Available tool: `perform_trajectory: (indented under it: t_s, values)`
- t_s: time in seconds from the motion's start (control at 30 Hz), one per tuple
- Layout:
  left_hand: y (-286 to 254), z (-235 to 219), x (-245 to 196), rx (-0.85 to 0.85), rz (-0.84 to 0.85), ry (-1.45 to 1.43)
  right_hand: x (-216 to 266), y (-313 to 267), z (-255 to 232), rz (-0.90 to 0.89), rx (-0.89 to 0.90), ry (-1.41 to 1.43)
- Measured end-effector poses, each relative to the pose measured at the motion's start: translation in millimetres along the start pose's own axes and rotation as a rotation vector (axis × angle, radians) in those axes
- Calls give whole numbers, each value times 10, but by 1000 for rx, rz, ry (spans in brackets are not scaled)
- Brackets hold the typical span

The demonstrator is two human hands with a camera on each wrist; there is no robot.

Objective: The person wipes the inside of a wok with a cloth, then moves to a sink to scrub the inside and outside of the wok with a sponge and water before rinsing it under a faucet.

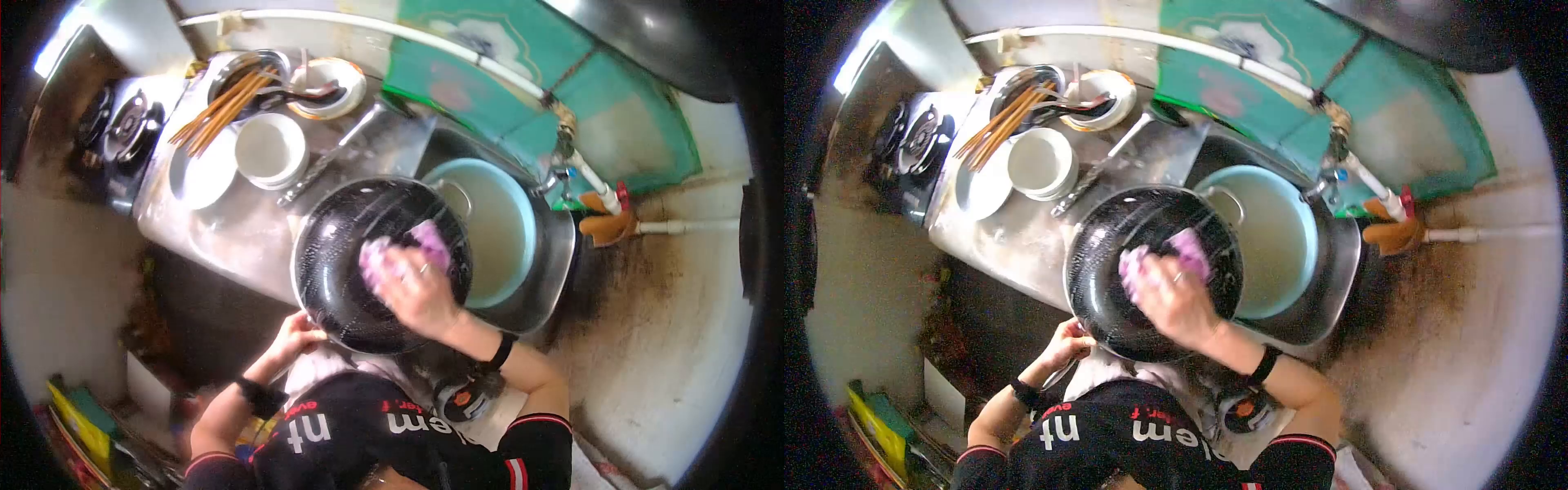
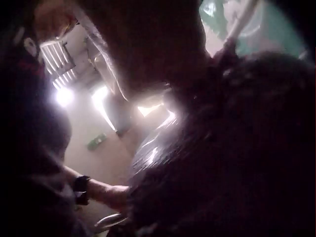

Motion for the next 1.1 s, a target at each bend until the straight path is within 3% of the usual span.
perform_trajectory:
  t_s: [0.03,0.07,0.1,0.17,0.2,0.23,0.3,0.37,0.4,0.47,0.53,0.6,0.63,0.7,0.73,0.77,0.83,0.87,0.9,0.93,1.0,1.07,1.1]
  values:
    - [-12,-22,-18,-16,21,-4,-199,129,-23,29,-39,4]
    - [-10,-16,-5,13,26,-3,-379,281,-2,-63,-113,-203]
    - [13,-4,23,49,32,-4,-537,480,-109,83,-33,-252]
    - [13,-27,47,39,15,4,-1169,481,66,347,-21,1]
    - [13,-46,58,58,20,-5,-1276,473,57,328,28,16]
    - [36,-66,83,77,31,-17,-1438,423,88,500,98,-113]
    - [85,-114,145,106,26,2,-1510,470,39,532,208,-333]
    - [125,-132,191,95,66,-8,-1621,741,21,591,213,-123]
    - [100,-130,153,147,10,-18,-1705,917,16,707,74,121]
    - [131,-168,200,142,6,30,-1807,1313,28,692,-158,347]
    - [127,-157,166,168,-9,30,-1666,1625,161,754,-284,797]
    - [135,-150,169,199,-20,2,-1555,1743,288,798,-313,771]
    - [122,-131,116,216,-39,1,-1541,1742,430,894,-204,760]
    - [211,-178,262,204,61,-23,-1584,1571,675,1102,18,745]
    - [196,-133,171,232,76,-47,-1666,1469,719,1044,103,730]
    - [139,-134,119,248,-36,-35,-1817,1496,628,723,20,154]
    - [160,-148,158,243,-58,-51,-1709,1272,258,659,-155,265]
    - [170,-150,158,242,-51,-34,-1635,1084,88,637,-145,428]
    - [172,-140,154,252,-79,-50,-1526,843,-97,777,-58,436]
    - [164,-127,125,266,-86,-43,-1473,557,-250,836,89,227]
    - [190,-154,175,309,-82,-43,-1284,-109,-548,816,-155,153]
    - [184,-121,113,294,-77,-30,-1377,-949,-620,1180,-272,374]
    - [181,-144,126,285,-77,-20,-1392,-1294,-634,1194,-293,379]
Point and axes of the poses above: each hand's wrist, its own y-axis towards the middle knuckle, its own z-axis out of the palm, x = y × z, the point moved 6 cm from there along y, towards the middle knuckle, and after that the axes turned 8 degrees about z, right-handed, at the moved point
